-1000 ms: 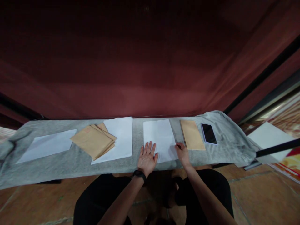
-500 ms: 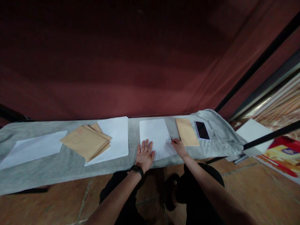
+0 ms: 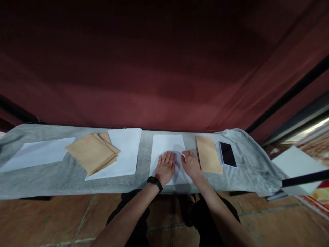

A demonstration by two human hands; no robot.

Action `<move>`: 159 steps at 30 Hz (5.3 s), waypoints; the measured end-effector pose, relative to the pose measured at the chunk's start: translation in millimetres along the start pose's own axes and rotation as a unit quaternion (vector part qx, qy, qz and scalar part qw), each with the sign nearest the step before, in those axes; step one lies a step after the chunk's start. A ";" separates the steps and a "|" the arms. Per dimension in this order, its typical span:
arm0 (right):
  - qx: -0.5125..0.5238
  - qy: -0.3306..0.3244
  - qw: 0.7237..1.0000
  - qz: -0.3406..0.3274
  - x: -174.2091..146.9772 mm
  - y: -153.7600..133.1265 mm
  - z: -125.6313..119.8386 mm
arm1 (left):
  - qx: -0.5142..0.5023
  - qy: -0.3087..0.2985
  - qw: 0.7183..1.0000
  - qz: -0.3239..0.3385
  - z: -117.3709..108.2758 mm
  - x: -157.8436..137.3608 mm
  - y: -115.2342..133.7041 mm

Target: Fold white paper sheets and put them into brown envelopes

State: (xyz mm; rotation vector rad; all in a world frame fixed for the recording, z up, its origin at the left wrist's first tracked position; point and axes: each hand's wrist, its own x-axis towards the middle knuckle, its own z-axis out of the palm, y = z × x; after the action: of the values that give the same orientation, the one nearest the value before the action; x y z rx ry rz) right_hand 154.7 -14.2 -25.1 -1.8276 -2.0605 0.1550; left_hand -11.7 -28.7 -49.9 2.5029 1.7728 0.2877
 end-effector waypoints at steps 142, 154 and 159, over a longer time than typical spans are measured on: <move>-0.099 0.003 0.994 -0.046 88.2 11.4 65.9 | 0.032 -0.005 0.998 -0.060 -10.5 76.1 -99.6; -0.060 -0.022 0.995 -0.071 49.6 -8.8 51.5 | 0.008 0.044 0.998 0.038 -14.7 37.0 -71.7; -0.044 -0.046 0.990 -0.127 22.8 -19.7 48.5 | 0.005 0.004 0.997 0.077 -11.8 14.8 -55.1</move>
State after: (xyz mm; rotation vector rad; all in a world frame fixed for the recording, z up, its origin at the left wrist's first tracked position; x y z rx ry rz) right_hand 117.5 13.2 -58.6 -1.6154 -2.3771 0.0814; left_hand -60.3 3.1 -45.2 2.6538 1.5910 0.2963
